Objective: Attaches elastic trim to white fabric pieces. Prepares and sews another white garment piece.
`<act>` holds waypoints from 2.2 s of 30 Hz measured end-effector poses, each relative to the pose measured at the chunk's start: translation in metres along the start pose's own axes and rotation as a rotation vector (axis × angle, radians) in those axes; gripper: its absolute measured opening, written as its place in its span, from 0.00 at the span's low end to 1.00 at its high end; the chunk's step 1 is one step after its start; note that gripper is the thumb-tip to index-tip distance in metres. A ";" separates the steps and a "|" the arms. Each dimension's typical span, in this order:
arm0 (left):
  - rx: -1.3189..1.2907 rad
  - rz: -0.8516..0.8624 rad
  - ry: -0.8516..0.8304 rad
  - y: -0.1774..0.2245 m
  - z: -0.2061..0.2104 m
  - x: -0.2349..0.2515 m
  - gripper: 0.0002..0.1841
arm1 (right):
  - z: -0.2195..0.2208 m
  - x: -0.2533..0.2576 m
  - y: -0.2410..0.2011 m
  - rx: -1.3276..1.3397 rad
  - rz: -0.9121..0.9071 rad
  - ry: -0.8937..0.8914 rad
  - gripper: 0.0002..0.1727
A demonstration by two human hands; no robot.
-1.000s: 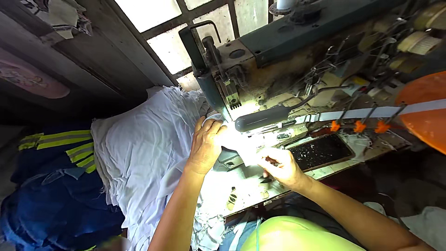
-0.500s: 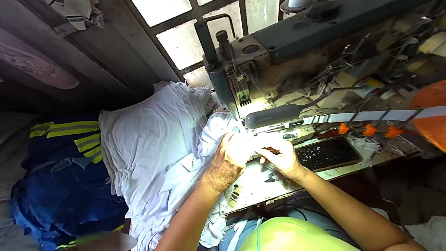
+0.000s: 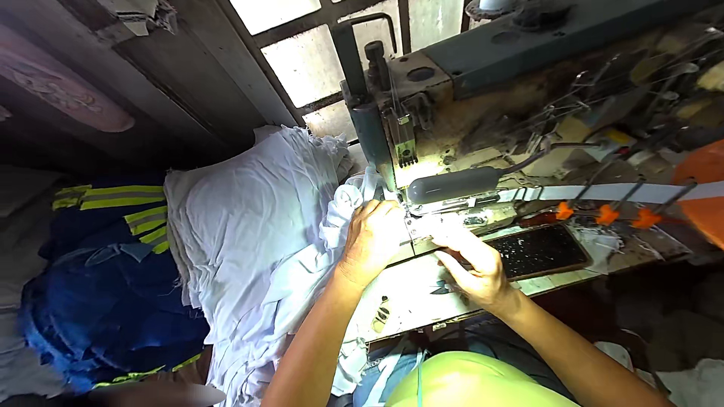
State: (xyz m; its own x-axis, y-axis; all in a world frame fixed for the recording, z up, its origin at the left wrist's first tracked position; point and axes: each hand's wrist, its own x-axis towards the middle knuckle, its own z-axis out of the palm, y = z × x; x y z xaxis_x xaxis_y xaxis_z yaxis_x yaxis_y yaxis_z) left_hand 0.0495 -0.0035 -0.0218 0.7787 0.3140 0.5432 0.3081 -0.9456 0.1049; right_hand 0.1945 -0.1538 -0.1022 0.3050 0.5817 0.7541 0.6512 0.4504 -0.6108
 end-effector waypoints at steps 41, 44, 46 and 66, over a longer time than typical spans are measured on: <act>0.056 -0.113 0.158 -0.022 -0.019 -0.006 0.13 | 0.004 0.060 -0.041 -0.323 0.158 -0.247 0.19; 0.026 -0.178 0.195 -0.024 -0.031 -0.021 0.08 | 0.007 0.065 -0.044 -0.380 0.151 -0.261 0.20; 0.040 -0.309 0.049 -0.028 -0.037 -0.034 0.13 | 0.010 0.067 -0.043 -0.416 0.134 -0.271 0.19; -0.095 -0.294 0.070 -0.046 -0.047 -0.004 0.13 | 0.037 0.074 -0.026 -0.495 0.038 -0.216 0.20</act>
State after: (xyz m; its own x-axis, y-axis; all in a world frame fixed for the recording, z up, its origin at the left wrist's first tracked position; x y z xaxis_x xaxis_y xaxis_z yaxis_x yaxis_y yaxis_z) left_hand 0.0062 0.0350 0.0099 0.6231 0.5715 0.5341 0.4593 -0.8200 0.3415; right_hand 0.1743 -0.0972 -0.0399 0.2183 0.7410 0.6350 0.9080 0.0842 -0.4104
